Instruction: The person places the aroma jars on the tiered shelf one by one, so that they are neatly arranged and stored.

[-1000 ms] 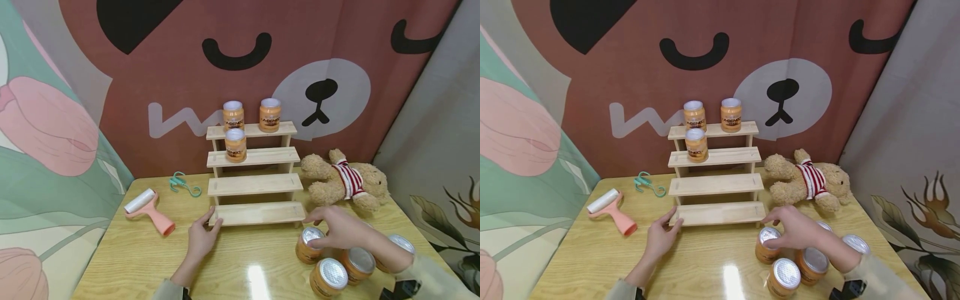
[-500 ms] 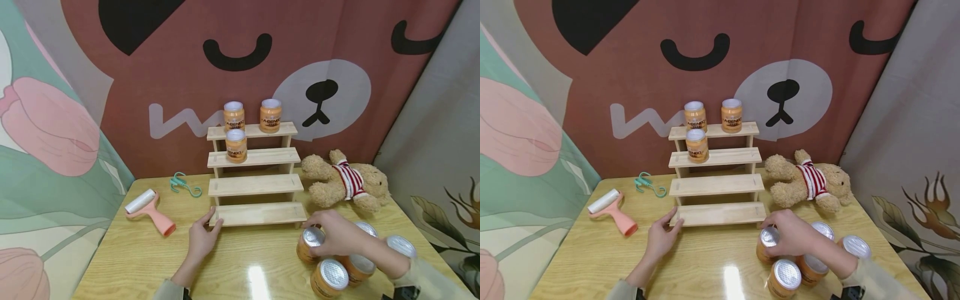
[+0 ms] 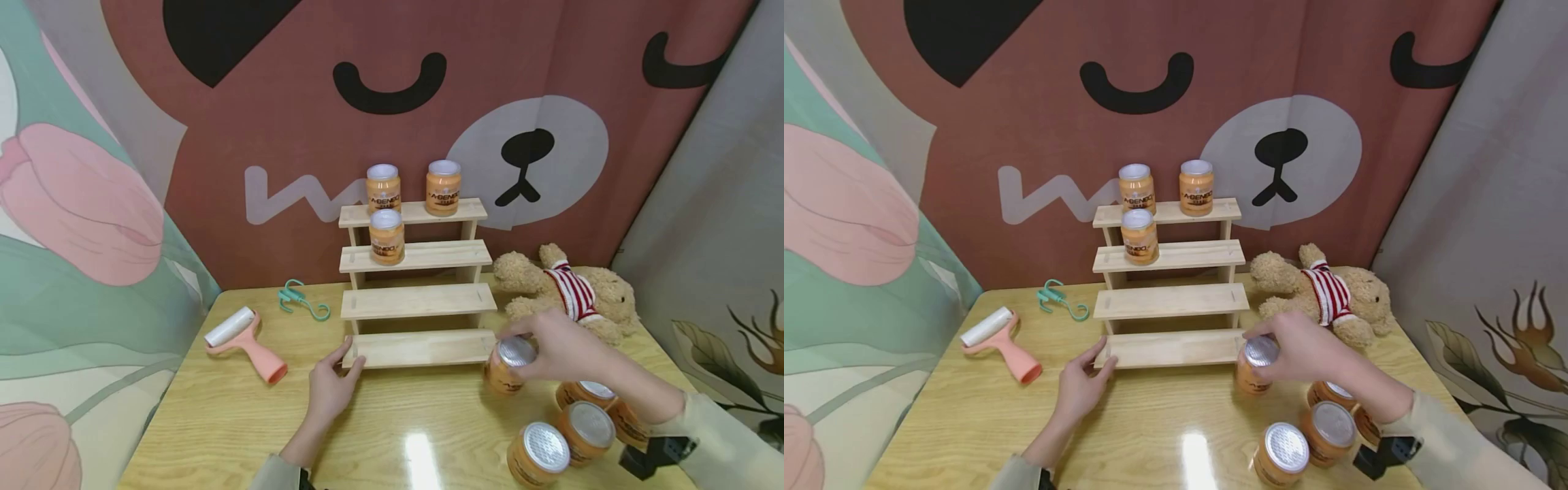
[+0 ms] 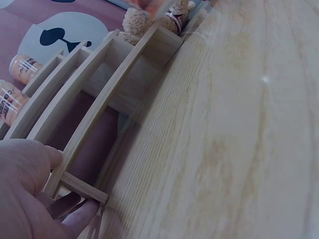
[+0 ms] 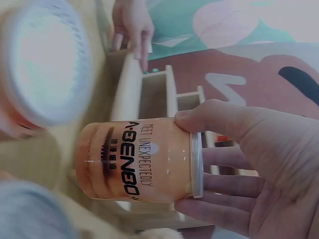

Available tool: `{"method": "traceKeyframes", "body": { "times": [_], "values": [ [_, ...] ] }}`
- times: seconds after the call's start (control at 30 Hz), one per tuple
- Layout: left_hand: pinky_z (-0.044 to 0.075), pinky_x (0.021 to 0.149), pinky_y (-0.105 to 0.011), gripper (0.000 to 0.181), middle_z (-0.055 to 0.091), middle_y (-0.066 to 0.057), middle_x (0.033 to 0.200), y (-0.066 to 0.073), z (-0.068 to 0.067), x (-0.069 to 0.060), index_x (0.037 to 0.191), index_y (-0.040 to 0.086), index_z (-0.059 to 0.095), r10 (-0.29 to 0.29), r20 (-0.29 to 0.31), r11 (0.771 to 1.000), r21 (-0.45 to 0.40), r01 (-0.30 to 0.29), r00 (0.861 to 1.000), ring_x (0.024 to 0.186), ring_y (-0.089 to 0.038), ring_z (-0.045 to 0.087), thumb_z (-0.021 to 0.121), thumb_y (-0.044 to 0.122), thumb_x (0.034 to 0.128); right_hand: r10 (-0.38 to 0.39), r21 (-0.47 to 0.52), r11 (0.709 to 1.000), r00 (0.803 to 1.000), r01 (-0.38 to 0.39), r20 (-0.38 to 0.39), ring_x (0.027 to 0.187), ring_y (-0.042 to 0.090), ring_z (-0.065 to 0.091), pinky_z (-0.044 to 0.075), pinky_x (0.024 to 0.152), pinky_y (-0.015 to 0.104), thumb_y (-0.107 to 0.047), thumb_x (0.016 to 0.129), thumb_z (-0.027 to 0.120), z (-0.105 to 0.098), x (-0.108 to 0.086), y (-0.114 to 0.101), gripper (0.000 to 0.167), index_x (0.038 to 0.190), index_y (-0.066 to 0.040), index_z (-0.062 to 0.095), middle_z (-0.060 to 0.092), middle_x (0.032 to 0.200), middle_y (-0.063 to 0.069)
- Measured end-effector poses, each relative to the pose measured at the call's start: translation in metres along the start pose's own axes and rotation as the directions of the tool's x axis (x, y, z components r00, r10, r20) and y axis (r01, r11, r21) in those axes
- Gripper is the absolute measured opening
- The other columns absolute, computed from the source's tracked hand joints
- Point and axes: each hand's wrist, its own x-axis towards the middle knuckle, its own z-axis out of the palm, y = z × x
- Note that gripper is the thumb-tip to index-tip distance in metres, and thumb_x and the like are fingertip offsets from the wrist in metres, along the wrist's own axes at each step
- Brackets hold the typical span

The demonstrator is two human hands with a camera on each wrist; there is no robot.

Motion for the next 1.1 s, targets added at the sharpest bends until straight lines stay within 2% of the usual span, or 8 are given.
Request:
{"method": "traceKeyframes", "body": {
  "times": [0.2, 0.47, 0.6, 0.7, 0.9, 1.1],
  "values": [
    [0.062, 0.101, -0.046, 0.050, 0.065, -0.012, 0.146, 0.000, -0.001, -0.001, 0.143, 0.008, 0.067, -0.004, -0.002, 1.000, -0.006, 0.004, 1.000, 0.131, -0.036, 0.067, 0.081, 0.021, 0.0970, -0.008, -0.076, 0.997, 1.000, 0.007, -0.005, 0.064, 0.000, 0.055, 0.047, 0.054, 0.018, -0.027, 0.076, 0.095, -0.030, 0.024, 0.001, 0.041, 0.112, -0.014, 0.083, 0.080, 0.095, -0.007],
    [0.061, 0.103, -0.048, 0.049, 0.065, -0.013, 0.146, 0.003, -0.003, 0.000, 0.143, 0.008, 0.067, 0.013, -0.004, 1.000, -0.010, -0.013, 1.000, 0.132, -0.037, 0.066, 0.080, 0.022, 0.0981, -0.034, -0.155, 0.987, 0.999, 0.031, -0.015, 0.076, 0.003, 0.066, 0.055, 0.062, 0.021, -0.027, 0.079, 0.093, -0.083, 0.069, 0.005, 0.034, 0.112, -0.021, 0.084, 0.081, 0.098, -0.007],
    [0.061, 0.104, -0.048, 0.049, 0.065, -0.013, 0.146, 0.003, -0.004, 0.000, 0.143, 0.008, 0.067, 0.017, -0.004, 1.000, -0.004, -0.017, 1.000, 0.131, -0.037, 0.067, 0.080, 0.021, 0.0978, -0.012, -0.172, 0.985, 0.999, 0.006, -0.033, 0.076, 0.005, 0.068, 0.054, 0.063, 0.023, -0.028, 0.080, 0.093, -0.103, 0.090, 0.007, 0.038, 0.116, -0.021, 0.084, 0.081, 0.098, -0.005],
    [0.061, 0.102, -0.048, 0.049, 0.066, -0.014, 0.145, 0.003, -0.003, 0.000, 0.142, 0.006, 0.067, 0.029, -0.005, 1.000, 0.003, -0.029, 1.000, 0.130, -0.037, 0.068, 0.080, 0.021, 0.0977, 0.002, -0.169, 0.985, 0.999, -0.010, -0.048, 0.081, 0.009, 0.073, 0.056, 0.066, 0.025, -0.028, 0.081, 0.092, -0.112, 0.106, 0.010, 0.038, 0.117, -0.021, 0.084, 0.082, 0.101, -0.002],
    [0.062, 0.102, -0.048, 0.049, 0.067, -0.015, 0.144, 0.001, -0.001, 0.000, 0.142, 0.006, 0.067, 0.038, -0.012, 0.999, 0.007, -0.038, 0.999, 0.130, -0.037, 0.068, 0.080, 0.020, 0.0972, 0.034, -0.142, 0.989, 0.997, -0.043, -0.063, 0.096, 0.020, 0.080, 0.064, 0.077, 0.038, -0.027, 0.084, 0.090, -0.119, 0.133, 0.014, 0.035, 0.117, -0.018, 0.083, 0.083, 0.107, 0.004],
    [0.061, 0.103, -0.048, 0.049, 0.066, -0.016, 0.145, -0.001, -0.001, 0.000, 0.142, 0.006, 0.067, 0.031, 0.000, 1.000, -0.003, -0.031, 1.000, 0.131, -0.037, 0.067, 0.080, 0.020, 0.0974, 0.052, -0.160, 0.985, 0.993, -0.069, -0.109, 0.096, 0.019, 0.079, 0.062, 0.083, 0.041, -0.030, 0.083, 0.088, -0.119, 0.152, 0.018, 0.036, 0.116, -0.016, 0.083, 0.084, 0.104, 0.004]
  ]
}}
